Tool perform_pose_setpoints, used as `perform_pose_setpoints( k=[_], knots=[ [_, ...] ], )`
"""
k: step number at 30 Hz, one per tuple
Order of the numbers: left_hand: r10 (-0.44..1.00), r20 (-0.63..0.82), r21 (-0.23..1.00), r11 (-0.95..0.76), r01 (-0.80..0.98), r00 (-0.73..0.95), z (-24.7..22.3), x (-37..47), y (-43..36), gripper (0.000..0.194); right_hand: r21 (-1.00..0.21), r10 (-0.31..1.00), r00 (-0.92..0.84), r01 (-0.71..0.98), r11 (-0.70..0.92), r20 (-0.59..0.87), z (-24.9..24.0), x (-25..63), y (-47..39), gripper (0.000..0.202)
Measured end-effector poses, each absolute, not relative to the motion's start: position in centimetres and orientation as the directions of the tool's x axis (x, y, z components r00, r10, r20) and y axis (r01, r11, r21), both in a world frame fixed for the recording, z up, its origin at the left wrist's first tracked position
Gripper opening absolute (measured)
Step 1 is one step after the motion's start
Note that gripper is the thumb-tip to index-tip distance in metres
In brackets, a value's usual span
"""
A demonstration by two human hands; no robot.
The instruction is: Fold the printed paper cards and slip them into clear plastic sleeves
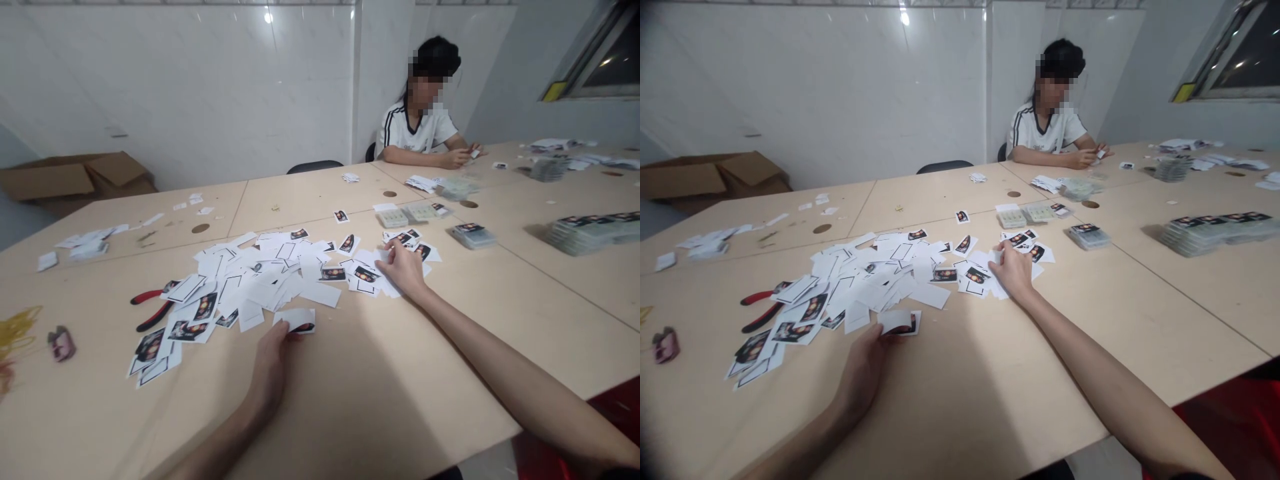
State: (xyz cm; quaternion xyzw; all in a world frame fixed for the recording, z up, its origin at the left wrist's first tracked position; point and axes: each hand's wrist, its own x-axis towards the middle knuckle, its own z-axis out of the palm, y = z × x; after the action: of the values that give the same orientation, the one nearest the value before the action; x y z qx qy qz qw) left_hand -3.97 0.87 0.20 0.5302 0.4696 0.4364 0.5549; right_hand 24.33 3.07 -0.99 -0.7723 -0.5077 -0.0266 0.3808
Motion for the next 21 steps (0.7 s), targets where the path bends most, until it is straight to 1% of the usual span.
perform_pose_setpoints(
  k=[2, 4, 6, 10, 12, 13, 14, 15, 18, 21],
  knots=[
    [0.968, -0.060, 0.997, 0.070, -0.034, 0.243, 0.5, -3.8, 0.8, 0.032, -0.452, 0.766, 0.444, 0.863, -0.226, 0.464, -0.9, 24.4, 3.1, 0.027],
    [0.955, -0.059, 0.995, 0.079, -0.058, 0.290, 0.9, -3.6, 0.7, 0.035, -0.378, 0.765, 0.390, 0.902, -0.208, 0.512, -0.8, 24.3, 3.1, 0.028],
    [0.939, -0.065, 0.995, 0.086, -0.047, 0.337, 1.1, -3.6, 0.5, 0.039, -0.347, 0.755, 0.347, 0.923, -0.168, 0.557, -0.8, 24.2, 3.0, 0.027],
    [0.907, -0.077, 0.997, 0.072, 0.027, 0.415, 0.7, -3.9, 0.3, 0.047, -0.346, 0.739, 0.325, 0.929, -0.132, 0.590, -1.3, 24.4, 2.9, 0.024],
    [0.908, -0.075, 0.997, 0.063, 0.045, 0.412, 0.3, -4.1, 0.3, 0.049, -0.277, 0.757, 0.297, 0.948, -0.158, 0.582, -1.6, 24.9, 3.3, 0.024],
    [0.913, -0.078, 0.997, 0.066, 0.045, 0.400, 0.2, -4.1, 0.3, 0.051, -0.213, 0.775, 0.269, 0.961, -0.176, 0.572, -1.6, 25.4, 3.7, 0.026],
    [0.914, -0.087, 0.996, 0.077, 0.040, 0.397, 0.1, -4.1, 0.3, 0.052, -0.121, 0.804, 0.225, 0.974, -0.189, 0.550, -1.6, 25.9, 4.3, 0.027],
    [0.915, -0.091, 0.996, 0.087, 0.027, 0.393, 0.1, -4.1, 0.3, 0.052, -0.079, 0.817, 0.203, 0.978, -0.191, 0.539, -1.4, 26.5, 5.0, 0.027],
    [0.913, -0.097, 0.993, 0.115, -0.020, 0.396, 0.4, -3.9, 0.1, 0.051, 0.002, 0.847, 0.161, 0.982, -0.189, 0.507, -0.4, 28.7, 7.6, 0.032],
    [0.914, -0.100, 0.993, 0.118, -0.022, 0.392, 0.7, -3.8, -0.1, 0.049, 0.085, 0.878, 0.145, 0.975, -0.206, 0.456, 0.5, 30.4, 9.9, 0.037]
  ],
)
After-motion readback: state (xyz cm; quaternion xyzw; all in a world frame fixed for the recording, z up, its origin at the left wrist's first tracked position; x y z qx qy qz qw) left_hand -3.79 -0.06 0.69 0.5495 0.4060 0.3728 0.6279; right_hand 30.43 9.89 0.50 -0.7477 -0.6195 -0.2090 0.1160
